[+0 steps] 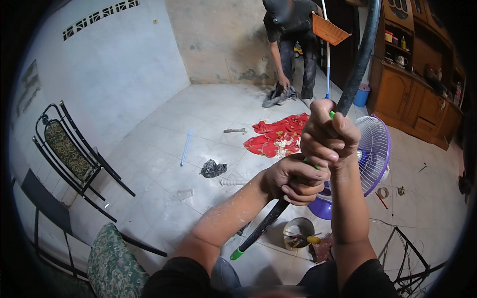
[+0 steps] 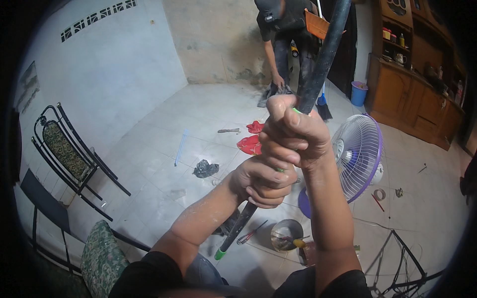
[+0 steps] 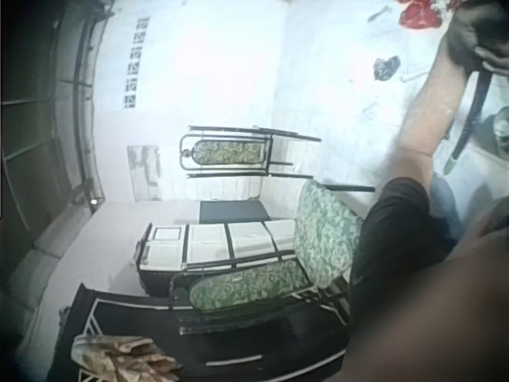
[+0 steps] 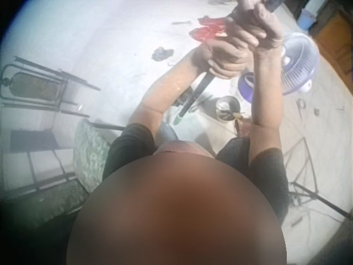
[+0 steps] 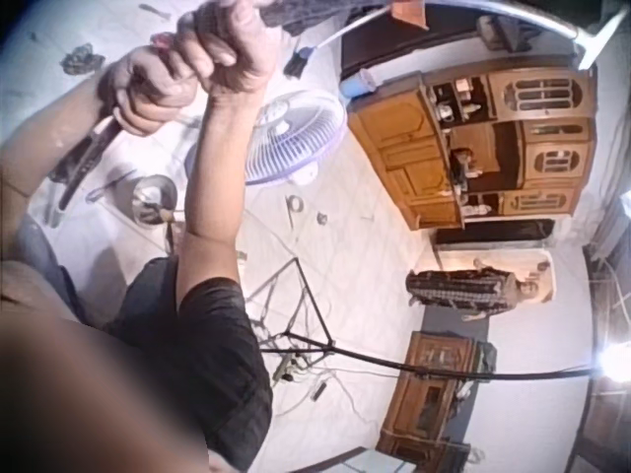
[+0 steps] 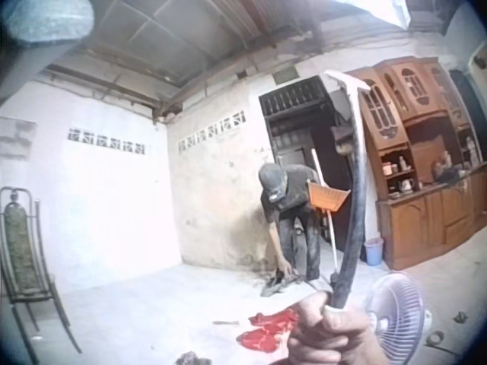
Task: The person retrieves a red bag, then sits on the floor to assemble a mop. They place a metal bucket on the floor, insert a mop handle, and secure it with tape and a cloth. The person uses pliers to tighten the assembly.
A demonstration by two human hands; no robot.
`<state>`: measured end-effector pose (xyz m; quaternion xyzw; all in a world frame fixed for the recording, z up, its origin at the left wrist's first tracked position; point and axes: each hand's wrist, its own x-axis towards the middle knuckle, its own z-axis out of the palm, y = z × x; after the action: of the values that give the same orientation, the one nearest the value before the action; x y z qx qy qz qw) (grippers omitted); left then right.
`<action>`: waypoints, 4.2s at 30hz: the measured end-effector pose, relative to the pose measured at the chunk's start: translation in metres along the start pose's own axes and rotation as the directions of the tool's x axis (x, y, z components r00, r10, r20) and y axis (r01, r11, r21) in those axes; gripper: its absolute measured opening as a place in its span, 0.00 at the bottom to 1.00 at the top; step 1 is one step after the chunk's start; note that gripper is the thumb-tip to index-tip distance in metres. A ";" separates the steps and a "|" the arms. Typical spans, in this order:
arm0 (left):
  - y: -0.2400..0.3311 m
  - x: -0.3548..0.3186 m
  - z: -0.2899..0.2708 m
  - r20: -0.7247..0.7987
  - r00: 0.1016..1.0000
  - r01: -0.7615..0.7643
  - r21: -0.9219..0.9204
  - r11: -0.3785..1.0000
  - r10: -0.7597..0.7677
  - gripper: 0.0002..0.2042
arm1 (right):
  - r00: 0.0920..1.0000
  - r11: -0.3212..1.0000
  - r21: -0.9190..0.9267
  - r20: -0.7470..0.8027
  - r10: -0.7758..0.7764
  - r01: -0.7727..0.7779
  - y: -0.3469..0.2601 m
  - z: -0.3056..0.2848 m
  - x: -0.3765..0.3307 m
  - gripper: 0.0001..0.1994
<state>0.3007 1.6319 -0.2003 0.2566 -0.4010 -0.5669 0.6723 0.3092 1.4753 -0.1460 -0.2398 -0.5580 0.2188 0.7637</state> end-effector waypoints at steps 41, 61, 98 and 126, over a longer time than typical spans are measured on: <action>0.037 -0.006 -0.011 -0.537 0.613 0.155 0.801 0.579 0.579 0.16 | 0.751 0.268 -0.812 -0.582 -0.312 -0.518 -0.052 0.004 -0.019 0.24; 0.065 -0.033 0.046 -0.386 0.454 -0.133 0.862 0.490 0.803 0.47 | 0.757 0.474 -0.879 -0.344 -0.555 -0.052 0.057 0.043 0.039 0.19; 0.007 0.015 -0.031 -0.228 0.918 -0.108 0.645 0.756 0.326 0.09 | 0.937 0.814 -0.580 -0.294 -0.188 -0.019 -0.004 0.018 0.011 0.36; 0.042 -0.019 -0.037 0.132 0.659 0.133 0.949 -0.287 0.740 0.12 | 0.786 0.629 -0.760 -0.486 -0.382 -0.165 -0.003 0.018 0.011 0.35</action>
<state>0.3539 1.6554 -0.1919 0.6848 -0.5109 0.2755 0.4406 0.2956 1.4819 -0.1311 -0.5621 -0.3345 -0.1792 0.7349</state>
